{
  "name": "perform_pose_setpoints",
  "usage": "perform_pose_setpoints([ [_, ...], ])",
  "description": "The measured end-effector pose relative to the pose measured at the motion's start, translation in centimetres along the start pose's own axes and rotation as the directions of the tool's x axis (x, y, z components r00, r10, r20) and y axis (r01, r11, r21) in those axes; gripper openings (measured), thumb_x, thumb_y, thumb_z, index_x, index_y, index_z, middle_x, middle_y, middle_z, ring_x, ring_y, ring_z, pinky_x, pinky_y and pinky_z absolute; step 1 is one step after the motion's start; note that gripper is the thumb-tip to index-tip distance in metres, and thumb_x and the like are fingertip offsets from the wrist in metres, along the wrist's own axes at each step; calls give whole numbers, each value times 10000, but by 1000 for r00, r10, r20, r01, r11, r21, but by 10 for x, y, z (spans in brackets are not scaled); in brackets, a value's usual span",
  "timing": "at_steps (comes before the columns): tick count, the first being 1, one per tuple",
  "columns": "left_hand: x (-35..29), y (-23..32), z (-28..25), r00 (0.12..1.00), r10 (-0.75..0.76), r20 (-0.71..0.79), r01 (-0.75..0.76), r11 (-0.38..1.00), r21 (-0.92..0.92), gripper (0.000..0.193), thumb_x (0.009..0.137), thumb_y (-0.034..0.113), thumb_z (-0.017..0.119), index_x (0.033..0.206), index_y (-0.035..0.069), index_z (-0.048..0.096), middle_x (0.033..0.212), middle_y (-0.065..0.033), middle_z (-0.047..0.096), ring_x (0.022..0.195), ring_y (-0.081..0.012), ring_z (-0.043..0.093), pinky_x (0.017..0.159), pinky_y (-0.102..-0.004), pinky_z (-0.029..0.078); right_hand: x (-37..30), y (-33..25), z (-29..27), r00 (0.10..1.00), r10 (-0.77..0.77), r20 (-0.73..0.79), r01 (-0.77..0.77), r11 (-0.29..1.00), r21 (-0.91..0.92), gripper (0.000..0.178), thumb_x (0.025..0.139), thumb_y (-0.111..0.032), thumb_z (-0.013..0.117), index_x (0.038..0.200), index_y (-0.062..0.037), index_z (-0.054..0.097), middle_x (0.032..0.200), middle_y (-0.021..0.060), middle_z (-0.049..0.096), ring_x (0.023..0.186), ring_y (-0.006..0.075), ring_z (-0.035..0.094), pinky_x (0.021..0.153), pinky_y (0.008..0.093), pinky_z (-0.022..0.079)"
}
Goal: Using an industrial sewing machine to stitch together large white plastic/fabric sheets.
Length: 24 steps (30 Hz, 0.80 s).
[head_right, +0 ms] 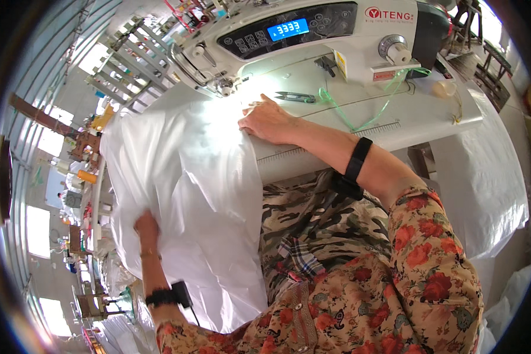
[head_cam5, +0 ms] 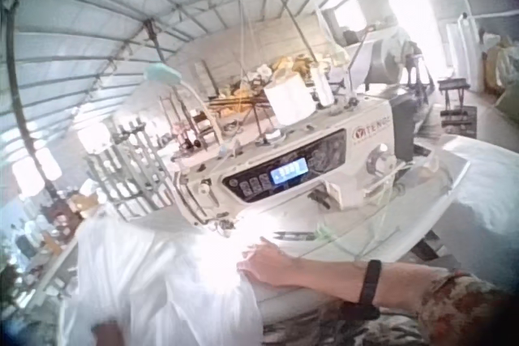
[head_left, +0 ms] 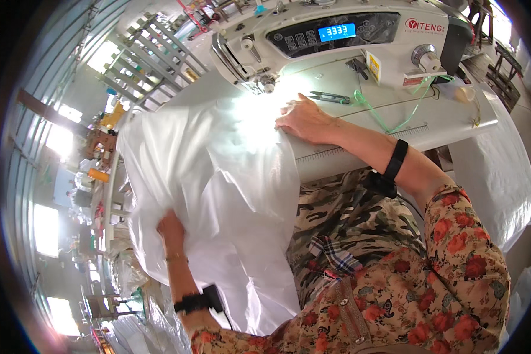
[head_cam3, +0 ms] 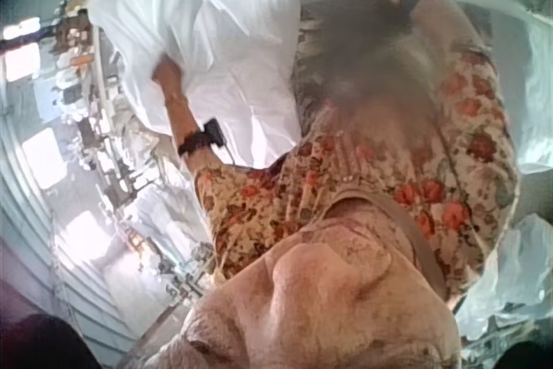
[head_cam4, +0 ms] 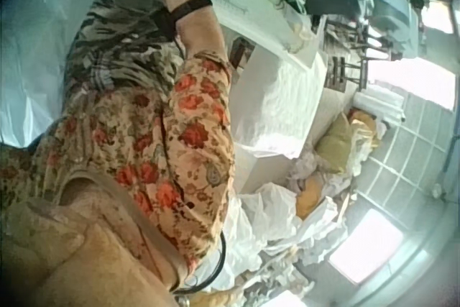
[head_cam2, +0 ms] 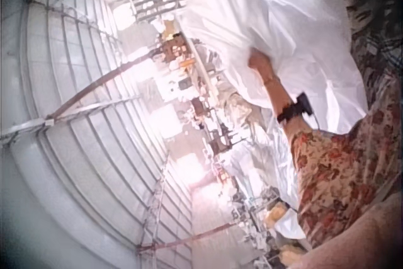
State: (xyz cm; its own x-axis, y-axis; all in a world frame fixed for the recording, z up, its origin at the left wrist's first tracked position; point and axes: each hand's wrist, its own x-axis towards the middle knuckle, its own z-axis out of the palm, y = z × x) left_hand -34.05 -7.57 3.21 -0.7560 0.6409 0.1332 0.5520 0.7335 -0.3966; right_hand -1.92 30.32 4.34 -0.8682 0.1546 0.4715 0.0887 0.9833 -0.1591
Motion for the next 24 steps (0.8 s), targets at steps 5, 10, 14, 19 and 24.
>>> perform_pose_setpoints([
  [5,-104,-25,29,938,-63,340,74,997,-20,247,877,230,562,1089,116,616,1000,-166,676,993,-346,638,858,-468,494,-3,12,-7,973,194,126,-195,981,-3,178,897,-216,572,1021,-145,678,1020,128,644,1059,298,589,1036,578,343],
  [10,-109,-34,-43,934,-238,266,308,914,-265,413,807,352,692,1126,95,636,1036,-167,669,972,-366,622,879,-469,463,-35,-27,-28,993,117,36,-114,991,-64,316,896,-237,582,1194,-131,570,891,122,640,964,284,619,896,480,447],
  [14,-135,5,-124,939,-96,-331,-65,894,-443,332,832,196,697,1092,0,632,1065,-169,657,973,-330,625,859,-409,478,-94,-97,-46,908,87,409,-181,964,197,364,915,-341,583,1171,-84,550,736,135,616,806,313,643,748,451,479],
  [19,-207,146,-162,888,442,-125,-223,175,-959,302,752,45,759,1045,62,683,1008,-92,700,931,-231,673,868,-332,505,-132,-109,72,941,97,324,-307,646,699,513,923,-443,571,1220,-26,560,884,171,663,896,329,643,796,431,495],
  [24,-245,215,-106,658,730,-183,-392,125,-911,344,832,117,690,1161,43,623,1130,-147,645,1085,-312,587,1001,-408,410,-85,-173,98,932,-137,334,-355,-173,919,363,912,-306,590,1116,-7,625,1015,114,661,935,175,619,712,323,519],
])
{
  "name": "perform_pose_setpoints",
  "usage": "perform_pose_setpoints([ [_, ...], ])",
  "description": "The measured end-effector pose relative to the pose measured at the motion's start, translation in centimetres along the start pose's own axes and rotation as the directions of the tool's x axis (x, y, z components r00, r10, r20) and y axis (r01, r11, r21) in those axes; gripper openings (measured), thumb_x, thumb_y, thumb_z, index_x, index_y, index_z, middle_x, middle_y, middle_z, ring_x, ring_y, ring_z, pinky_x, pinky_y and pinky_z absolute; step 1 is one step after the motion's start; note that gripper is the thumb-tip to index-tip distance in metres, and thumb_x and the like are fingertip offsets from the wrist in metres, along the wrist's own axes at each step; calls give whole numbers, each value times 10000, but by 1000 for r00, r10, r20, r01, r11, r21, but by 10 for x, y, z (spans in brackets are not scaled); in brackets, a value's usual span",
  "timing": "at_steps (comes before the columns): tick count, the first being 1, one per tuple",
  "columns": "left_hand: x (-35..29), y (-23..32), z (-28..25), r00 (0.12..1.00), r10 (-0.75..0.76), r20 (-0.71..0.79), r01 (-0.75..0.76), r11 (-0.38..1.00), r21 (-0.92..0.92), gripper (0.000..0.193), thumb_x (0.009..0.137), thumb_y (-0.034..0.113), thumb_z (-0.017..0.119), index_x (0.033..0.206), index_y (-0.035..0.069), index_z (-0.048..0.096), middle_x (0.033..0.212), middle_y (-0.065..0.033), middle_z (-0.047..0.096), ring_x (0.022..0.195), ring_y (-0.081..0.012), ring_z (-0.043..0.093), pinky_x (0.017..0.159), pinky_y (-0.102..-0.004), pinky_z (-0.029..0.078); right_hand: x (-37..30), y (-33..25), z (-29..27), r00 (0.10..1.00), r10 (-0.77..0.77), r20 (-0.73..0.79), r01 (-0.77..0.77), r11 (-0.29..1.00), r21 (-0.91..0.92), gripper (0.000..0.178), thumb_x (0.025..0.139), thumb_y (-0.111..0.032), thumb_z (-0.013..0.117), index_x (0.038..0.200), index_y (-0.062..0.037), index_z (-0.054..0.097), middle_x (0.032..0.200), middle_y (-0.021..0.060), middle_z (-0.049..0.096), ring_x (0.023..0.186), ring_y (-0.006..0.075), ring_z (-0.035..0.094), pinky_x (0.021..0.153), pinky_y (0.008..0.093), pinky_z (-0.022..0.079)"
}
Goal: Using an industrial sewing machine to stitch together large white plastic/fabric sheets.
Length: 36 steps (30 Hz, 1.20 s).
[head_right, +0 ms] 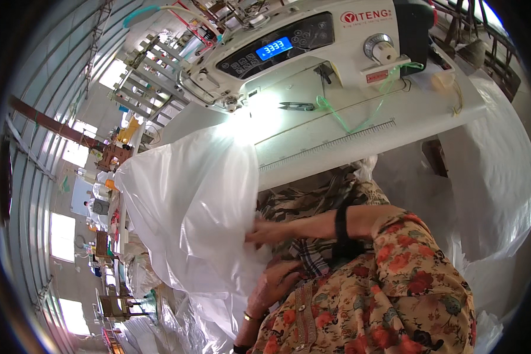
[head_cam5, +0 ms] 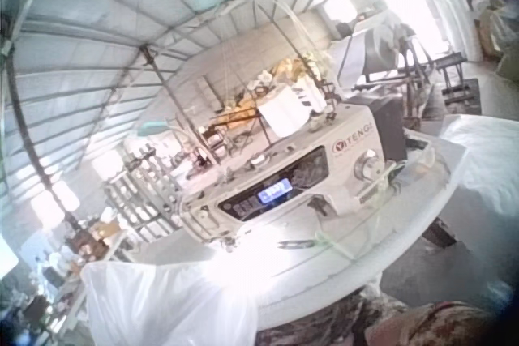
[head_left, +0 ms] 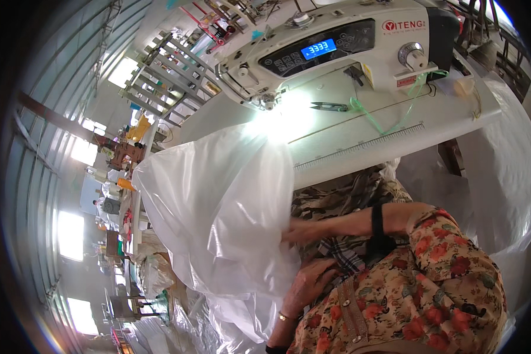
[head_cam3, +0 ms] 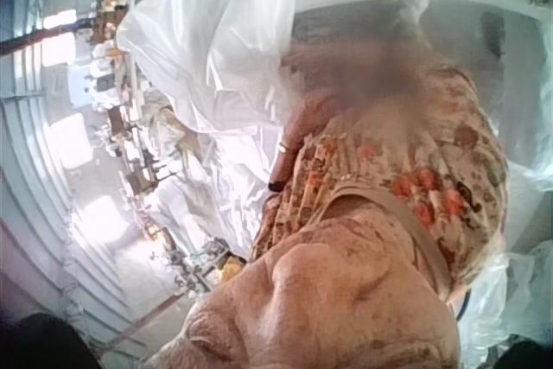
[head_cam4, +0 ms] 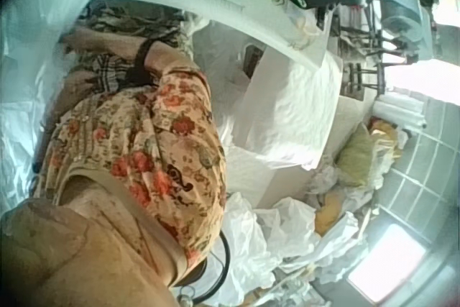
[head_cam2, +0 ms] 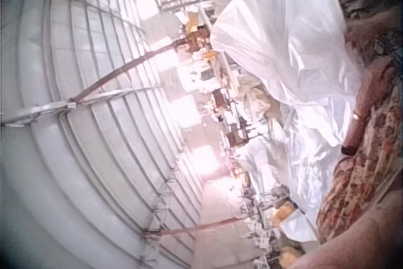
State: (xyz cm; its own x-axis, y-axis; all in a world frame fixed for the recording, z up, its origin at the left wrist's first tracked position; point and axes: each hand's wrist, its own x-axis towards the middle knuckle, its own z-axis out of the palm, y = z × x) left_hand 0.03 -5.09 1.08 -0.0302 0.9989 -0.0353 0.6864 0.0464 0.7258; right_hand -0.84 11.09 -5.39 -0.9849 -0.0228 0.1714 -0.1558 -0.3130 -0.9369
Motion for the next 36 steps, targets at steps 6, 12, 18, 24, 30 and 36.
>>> perform_pose_setpoints([
  [6,-73,-75,76,775,-506,-377,412,859,-305,445,934,137,559,1358,39,466,1372,-189,476,1287,-352,415,1054,-420,355,35,-111,75,985,-170,-33,173,979,110,270,930,-214,537,1054,13,613,881,88,630,819,163,608,729,300,506],
  [12,-196,-169,94,-6,-792,-610,101,607,-789,499,948,167,558,1390,-16,415,1401,-197,454,1316,-348,398,1097,-398,330,27,-70,37,941,-191,280,265,929,-259,361,920,-275,551,1175,-24,589,1031,162,625,1004,252,593,878,355,475],
  [18,-232,-135,25,-66,-645,-761,407,679,-611,491,944,161,564,1377,-25,426,1389,-204,464,1300,-344,417,1092,-394,338,43,-42,-18,759,636,138,-200,431,-880,583,849,-431,626,1223,11,560,1162,239,604,1100,319,581,916,346,461],
  [24,-249,-84,-75,-32,-425,-904,671,662,-335,483,939,156,569,1363,-33,437,1376,-212,475,1284,-340,436,1086,-391,346,102,-36,20,974,-106,-198,74,984,-164,866,780,-404,742,1376,71,331,1360,273,448,1324,330,404,1092,415,313],
  [30,-253,-16,-164,66,-191,-979,854,519,-44,475,934,150,574,1350,-41,448,1364,-219,485,1267,-337,455,1080,-387,354,158,-44,41,942,-70,-328,163,950,266,452,816,-281,683,1107,51,588,1021,202,648,920,273,667,704,398,552],
  [36,-249,41,-226,190,9,-982,935,304,184,467,929,145,579,1337,-49,459,1351,-226,496,1251,-333,474,1075,-383,362,71,15,26,912,-227,-341,226,973,-42,280,902,-239,586,923,34,647,803,96,655,687,175,611,604,309,483],
])
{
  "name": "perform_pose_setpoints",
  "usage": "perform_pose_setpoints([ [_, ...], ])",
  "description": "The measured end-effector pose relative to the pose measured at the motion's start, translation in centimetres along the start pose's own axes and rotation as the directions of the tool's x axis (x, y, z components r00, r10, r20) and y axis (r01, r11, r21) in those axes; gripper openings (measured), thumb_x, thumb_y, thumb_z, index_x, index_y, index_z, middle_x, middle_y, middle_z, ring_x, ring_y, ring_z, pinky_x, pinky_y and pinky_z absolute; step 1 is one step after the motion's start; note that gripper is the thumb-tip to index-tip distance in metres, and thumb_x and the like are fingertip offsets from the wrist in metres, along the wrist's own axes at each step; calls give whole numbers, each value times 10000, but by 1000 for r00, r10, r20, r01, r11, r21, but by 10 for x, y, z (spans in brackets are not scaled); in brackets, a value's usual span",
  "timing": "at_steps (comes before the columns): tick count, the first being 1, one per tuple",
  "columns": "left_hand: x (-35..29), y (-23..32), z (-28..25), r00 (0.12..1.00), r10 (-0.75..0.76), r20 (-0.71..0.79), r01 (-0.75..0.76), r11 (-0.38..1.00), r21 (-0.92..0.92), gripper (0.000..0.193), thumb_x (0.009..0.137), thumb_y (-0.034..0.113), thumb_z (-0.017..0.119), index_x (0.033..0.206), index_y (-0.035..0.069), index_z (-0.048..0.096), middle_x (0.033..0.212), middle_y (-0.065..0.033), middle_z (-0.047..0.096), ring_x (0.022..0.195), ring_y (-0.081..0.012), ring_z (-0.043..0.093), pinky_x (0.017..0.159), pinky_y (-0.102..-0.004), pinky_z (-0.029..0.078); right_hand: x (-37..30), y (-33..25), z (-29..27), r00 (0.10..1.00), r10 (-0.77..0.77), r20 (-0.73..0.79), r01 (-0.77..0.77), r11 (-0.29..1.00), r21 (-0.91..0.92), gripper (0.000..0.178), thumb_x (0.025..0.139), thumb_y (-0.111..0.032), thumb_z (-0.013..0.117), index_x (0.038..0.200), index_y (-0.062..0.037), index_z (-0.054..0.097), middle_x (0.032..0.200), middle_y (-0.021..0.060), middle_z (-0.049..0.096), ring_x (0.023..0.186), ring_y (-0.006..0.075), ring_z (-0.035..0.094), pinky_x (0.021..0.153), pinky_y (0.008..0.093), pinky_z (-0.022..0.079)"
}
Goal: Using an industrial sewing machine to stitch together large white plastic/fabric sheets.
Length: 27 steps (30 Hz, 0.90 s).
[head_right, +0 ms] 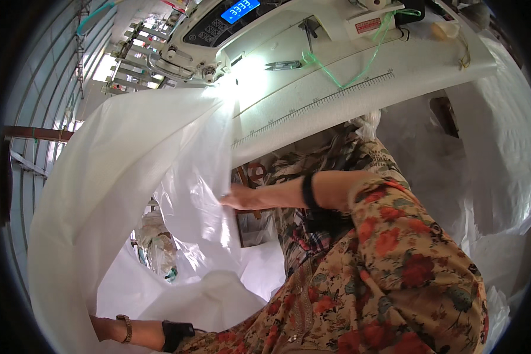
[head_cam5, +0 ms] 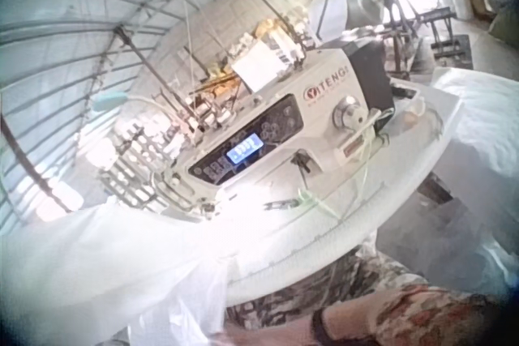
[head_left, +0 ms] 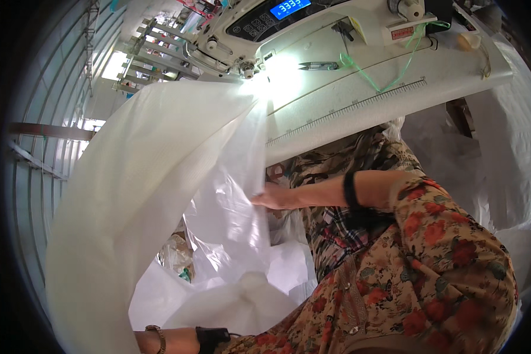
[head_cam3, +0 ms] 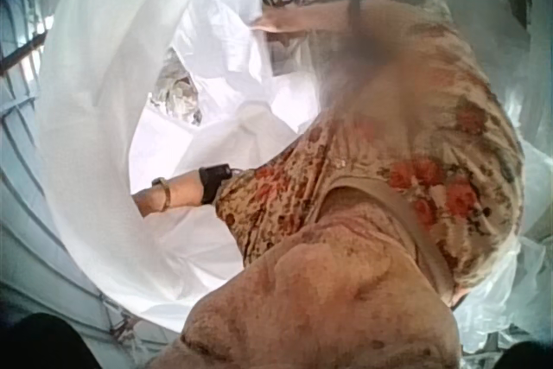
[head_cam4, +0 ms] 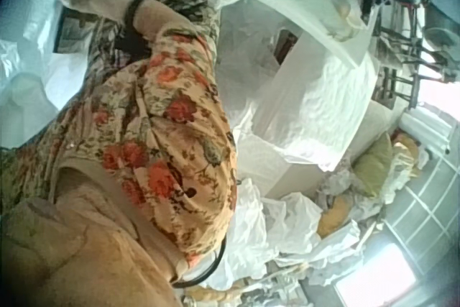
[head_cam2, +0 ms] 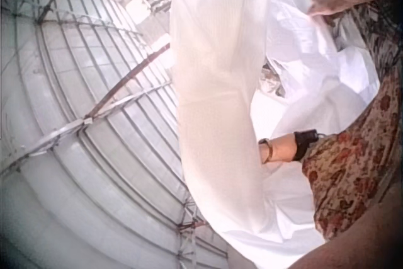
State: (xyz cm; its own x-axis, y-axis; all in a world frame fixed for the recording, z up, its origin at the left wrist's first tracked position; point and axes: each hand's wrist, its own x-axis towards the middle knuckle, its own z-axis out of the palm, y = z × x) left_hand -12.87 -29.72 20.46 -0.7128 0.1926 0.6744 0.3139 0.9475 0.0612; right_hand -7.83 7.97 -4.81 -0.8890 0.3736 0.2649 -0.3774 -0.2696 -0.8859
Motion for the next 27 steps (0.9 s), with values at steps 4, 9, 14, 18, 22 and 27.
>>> perform_pose_setpoints([
  [4,32,10,-10,988,141,-66,-130,981,142,462,926,141,583,1328,-55,466,1343,-231,503,1240,-330,487,1071,-380,367,-47,-21,-49,939,252,235,-251,967,-34,293,936,-291,604,986,-7,659,837,39,659,730,116,587,674,281,468],
  [9,35,2,-6,951,291,-107,-238,906,350,456,922,137,587,1317,-62,475,1333,-237,512,1227,-327,502,1066,-377,374,-79,-148,-54,917,261,303,-306,946,111,317,942,-315,593,959,-10,675,824,23,662,723,107,598,649,289,476],
  [14,-27,-40,87,796,-120,594,7,982,189,496,879,234,653,1230,-98,540,1287,-259,539,1239,-373,470,1077,-387,357,-88,-124,-70,805,548,228,-438,807,-395,422,938,-388,575,828,5,683,754,89,673,715,200,659,654,323,512],
  [18,-91,-13,124,587,93,804,-186,982,22,298,839,230,672,1040,10,677,983,-190,688,929,-318,653,852,-383,503,-51,-165,-86,862,372,345,255,270,-928,506,924,-460,520,656,-47,639,707,165,648,654,376,637,610,459,502],
  [22,-109,114,115,511,270,816,140,911,-388,233,832,158,681,970,-30,677,846,-138,715,769,-228,704,738,-309,542,26,-175,-139,999,-23,-33,-34,-65,-997,245,906,-303,573,898,-74,661,743,137,666,730,315,667,658,446,508],
  [27,-144,255,112,600,704,379,-117,546,-830,500,746,261,786,1134,13,591,1110,-161,628,988,-295,617,839,-387,490,80,-157,-182,969,-149,-200,-226,-185,-957,163,855,-227,634,834,-68,659,932,107,645,984,246,597,883,451,401],
])
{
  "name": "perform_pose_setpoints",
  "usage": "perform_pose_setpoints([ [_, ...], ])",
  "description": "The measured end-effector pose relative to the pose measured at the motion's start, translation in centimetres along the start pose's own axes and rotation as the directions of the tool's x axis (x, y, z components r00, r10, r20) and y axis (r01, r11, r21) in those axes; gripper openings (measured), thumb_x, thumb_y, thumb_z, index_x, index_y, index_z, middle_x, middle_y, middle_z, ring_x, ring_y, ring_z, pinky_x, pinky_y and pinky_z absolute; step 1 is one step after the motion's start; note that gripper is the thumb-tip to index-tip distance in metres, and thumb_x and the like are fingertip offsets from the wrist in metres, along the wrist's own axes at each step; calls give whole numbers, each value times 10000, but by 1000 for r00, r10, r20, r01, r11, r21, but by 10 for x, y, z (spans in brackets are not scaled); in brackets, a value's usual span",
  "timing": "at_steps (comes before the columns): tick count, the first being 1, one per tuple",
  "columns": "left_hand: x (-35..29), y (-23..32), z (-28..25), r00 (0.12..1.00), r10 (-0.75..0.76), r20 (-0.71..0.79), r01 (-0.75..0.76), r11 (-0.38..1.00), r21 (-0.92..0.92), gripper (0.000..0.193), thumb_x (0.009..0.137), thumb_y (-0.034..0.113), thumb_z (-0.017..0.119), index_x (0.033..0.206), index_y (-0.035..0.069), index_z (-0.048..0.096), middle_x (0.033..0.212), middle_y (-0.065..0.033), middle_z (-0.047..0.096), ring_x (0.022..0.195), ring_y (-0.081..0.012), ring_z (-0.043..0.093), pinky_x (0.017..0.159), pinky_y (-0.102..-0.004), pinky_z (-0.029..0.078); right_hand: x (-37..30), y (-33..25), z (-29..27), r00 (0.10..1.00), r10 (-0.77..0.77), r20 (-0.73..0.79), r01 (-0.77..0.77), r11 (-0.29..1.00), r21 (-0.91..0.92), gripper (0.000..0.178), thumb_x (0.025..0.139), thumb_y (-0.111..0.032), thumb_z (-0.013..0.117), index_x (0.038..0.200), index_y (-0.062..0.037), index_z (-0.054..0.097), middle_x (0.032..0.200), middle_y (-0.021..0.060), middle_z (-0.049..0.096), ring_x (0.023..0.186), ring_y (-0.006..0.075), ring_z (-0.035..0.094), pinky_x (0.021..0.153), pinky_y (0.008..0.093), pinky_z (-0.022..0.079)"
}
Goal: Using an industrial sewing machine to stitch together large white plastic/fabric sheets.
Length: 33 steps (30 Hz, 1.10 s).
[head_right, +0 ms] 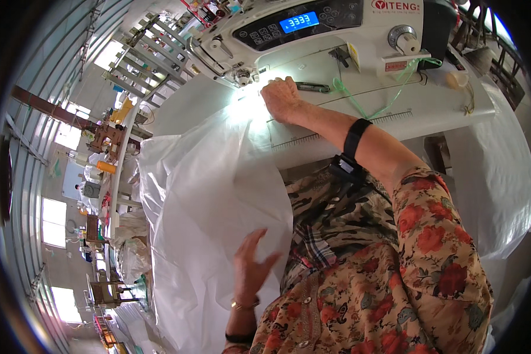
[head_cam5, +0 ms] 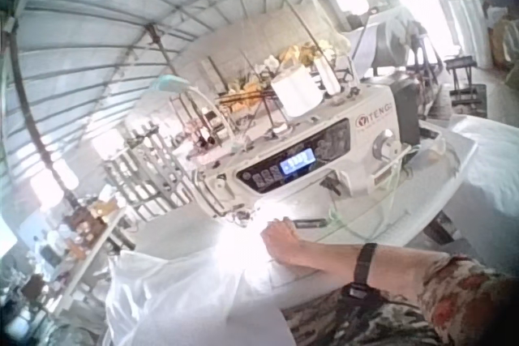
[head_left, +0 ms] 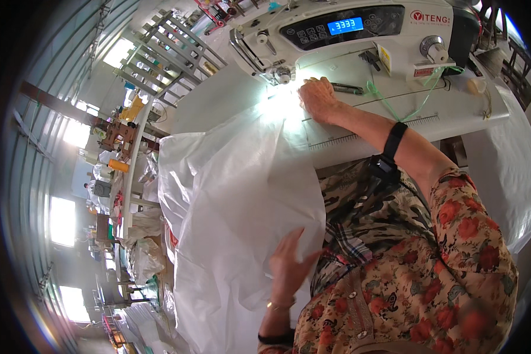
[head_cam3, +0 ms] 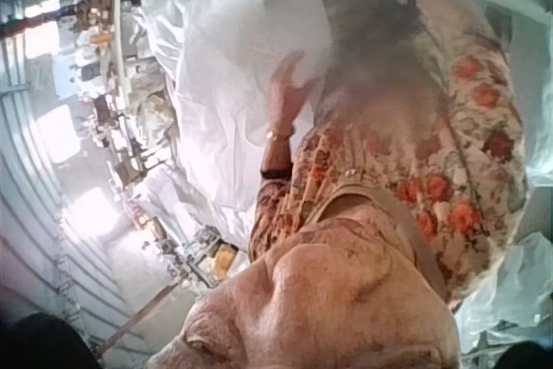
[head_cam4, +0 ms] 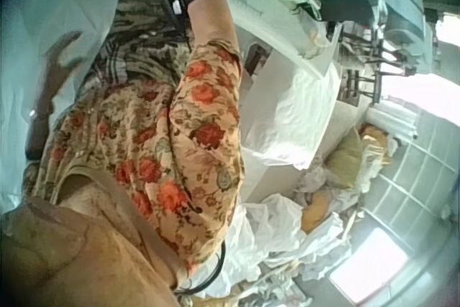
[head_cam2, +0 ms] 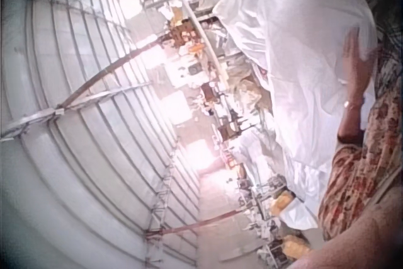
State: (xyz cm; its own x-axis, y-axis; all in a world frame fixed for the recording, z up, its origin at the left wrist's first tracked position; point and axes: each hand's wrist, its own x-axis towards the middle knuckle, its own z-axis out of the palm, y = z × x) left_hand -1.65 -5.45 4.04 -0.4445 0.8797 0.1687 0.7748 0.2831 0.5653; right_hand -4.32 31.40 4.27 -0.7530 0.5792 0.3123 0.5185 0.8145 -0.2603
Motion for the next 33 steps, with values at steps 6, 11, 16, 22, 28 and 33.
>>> perform_pose_setpoints([
  [6,36,-21,68,973,175,-152,-117,936,333,540,735,127,745,1205,13,505,1132,-158,558,1028,-345,547,870,-437,458,12,0,15,998,48,-48,-45,997,63,130,794,-239,671,833,-115,676,957,77,632,1022,223,548,838,412,352],
  [11,35,-50,60,979,180,-98,-140,934,328,335,748,11,624,1080,3,584,992,-150,599,910,-332,587,766,-432,486,17,6,15,1000,17,7,-17,998,-62,175,807,-304,671,867,-141,680,972,74,632,1041,233,548,845,426,346],
  [16,33,-29,10,905,146,-400,-135,989,54,307,712,-94,525,980,1,641,868,-151,628,739,-325,616,615,-371,499,11,4,18,995,-43,-95,43,999,-3,197,824,-297,657,882,-109,666,940,95,639,1010,250,567,856,444,347],
  [22,52,3,-35,810,253,-530,-203,967,151,324,686,-114,482,933,2,657,792,-117,620,667,-246,604,555,-316,466,11,2,11,1000,-20,-1,20,997,-79,172,848,-233,607,899,-79,663,935,113,647,986,257,580,866,454,352],
  [28,73,26,-42,829,493,-265,-472,870,141,285,665,-70,529,902,28,653,760,-80,606,634,-237,592,516,-335,455,17,0,6,1000,3,-17,-7,969,-246,135,866,-137,542,891,-84,663,993,88,639,1034,221,558,878,411,366],
  [33,65,27,22,858,431,280,-465,883,64,230,727,-1,601,952,43,621,891,-107,632,732,-261,635,578,-355,493,24,7,12,994,45,-96,-57,991,-122,165,828,-97,546,960,-65,641,1010,106,617,1063,237,540,915,403,357],
])
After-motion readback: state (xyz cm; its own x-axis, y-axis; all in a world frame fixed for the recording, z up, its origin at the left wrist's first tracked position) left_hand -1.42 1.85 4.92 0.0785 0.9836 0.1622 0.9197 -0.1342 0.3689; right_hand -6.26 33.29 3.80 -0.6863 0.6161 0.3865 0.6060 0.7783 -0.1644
